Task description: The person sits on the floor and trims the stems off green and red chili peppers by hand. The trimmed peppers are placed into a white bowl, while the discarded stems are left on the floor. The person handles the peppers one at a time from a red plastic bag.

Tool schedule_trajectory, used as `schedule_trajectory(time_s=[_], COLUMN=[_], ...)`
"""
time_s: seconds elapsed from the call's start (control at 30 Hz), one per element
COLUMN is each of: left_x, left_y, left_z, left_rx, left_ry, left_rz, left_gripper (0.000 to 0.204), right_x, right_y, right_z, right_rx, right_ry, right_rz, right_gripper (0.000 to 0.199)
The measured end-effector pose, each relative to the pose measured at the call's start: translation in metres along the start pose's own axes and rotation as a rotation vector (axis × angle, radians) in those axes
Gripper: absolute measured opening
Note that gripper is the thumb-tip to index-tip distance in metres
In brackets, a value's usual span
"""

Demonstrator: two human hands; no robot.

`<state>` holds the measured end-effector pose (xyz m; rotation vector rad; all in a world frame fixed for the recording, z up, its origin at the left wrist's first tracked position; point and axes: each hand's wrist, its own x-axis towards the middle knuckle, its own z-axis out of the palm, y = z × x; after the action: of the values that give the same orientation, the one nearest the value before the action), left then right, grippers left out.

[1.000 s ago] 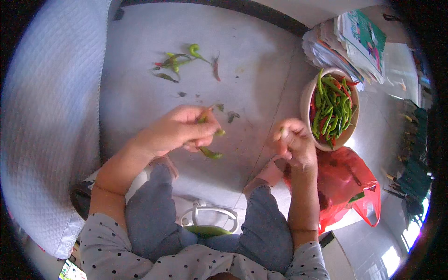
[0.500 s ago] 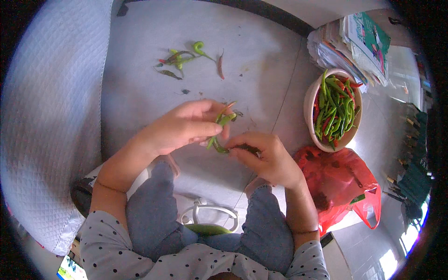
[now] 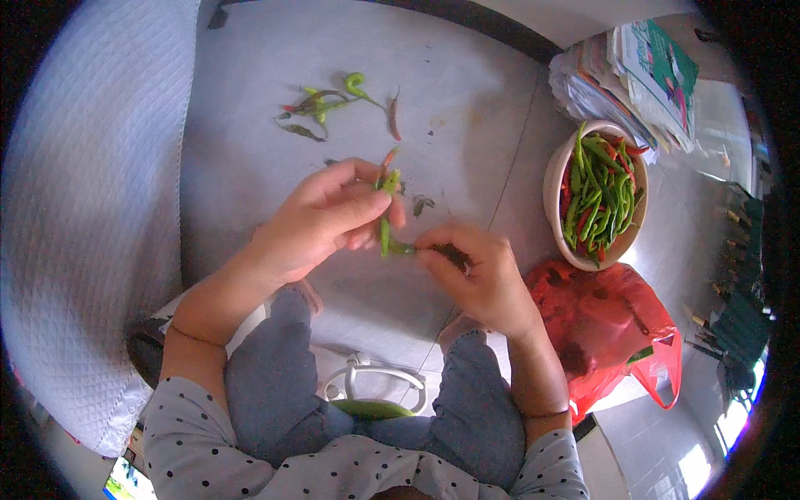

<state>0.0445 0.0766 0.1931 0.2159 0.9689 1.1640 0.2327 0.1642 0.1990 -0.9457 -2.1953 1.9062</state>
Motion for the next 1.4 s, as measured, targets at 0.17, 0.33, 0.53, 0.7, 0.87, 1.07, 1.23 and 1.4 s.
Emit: schedule_trajectory(time_s=[0.17, 0.33, 0.53, 0.7, 0.87, 1.07, 1.23, 1.4], left_x=[0.002, 0.000, -0.001, 0.000, -0.002, -0.005, -0.007, -0.005], left_y=[-0.011, -0.022, -0.017, -0.015, -0.022, -0.040, -0.044, -0.045], left_z=[0.010, 0.018, 0.007, 0.007, 0.016, 0.026, 0.029, 0.041], left_rx=[0.001, -0.008, 0.003, -0.145, -0.210, -0.186, -0.127, -0.104], left_ry=[0.119, 0.108, -0.016, 0.035, 0.034, 0.029, 0.012, 0.034], left_rz=[0.152, 0.299, 0.285, 0.153, 0.231, 0.389, 0.468, 0.404], left_gripper=[0.015, 0.015, 0.014, 0.012, 0.013, 0.018, 0.020, 0.019], right_x=[0.002, 0.006, 0.002, 0.002, 0.003, 0.008, 0.005, -0.009], right_y=[0.001, -0.003, -0.004, -0.004, -0.002, -0.002, -0.005, -0.003], right_z=[0.004, 0.004, -0.010, -0.009, -0.001, 0.001, 0.001, -0.016], right_rx=[-0.160, -0.192, -0.155, -0.150, -0.233, -0.255, 0.012, -0.016], right_ry=[0.317, 0.446, 0.198, 0.188, 0.441, 0.559, 0.543, 0.659], right_rz=[-0.115, -0.137, -0.189, -0.206, -0.236, -0.270, -0.073, 0.027], right_gripper=[0.011, 0.011, 0.013, 0.013, 0.010, 0.010, 0.006, 0.008])
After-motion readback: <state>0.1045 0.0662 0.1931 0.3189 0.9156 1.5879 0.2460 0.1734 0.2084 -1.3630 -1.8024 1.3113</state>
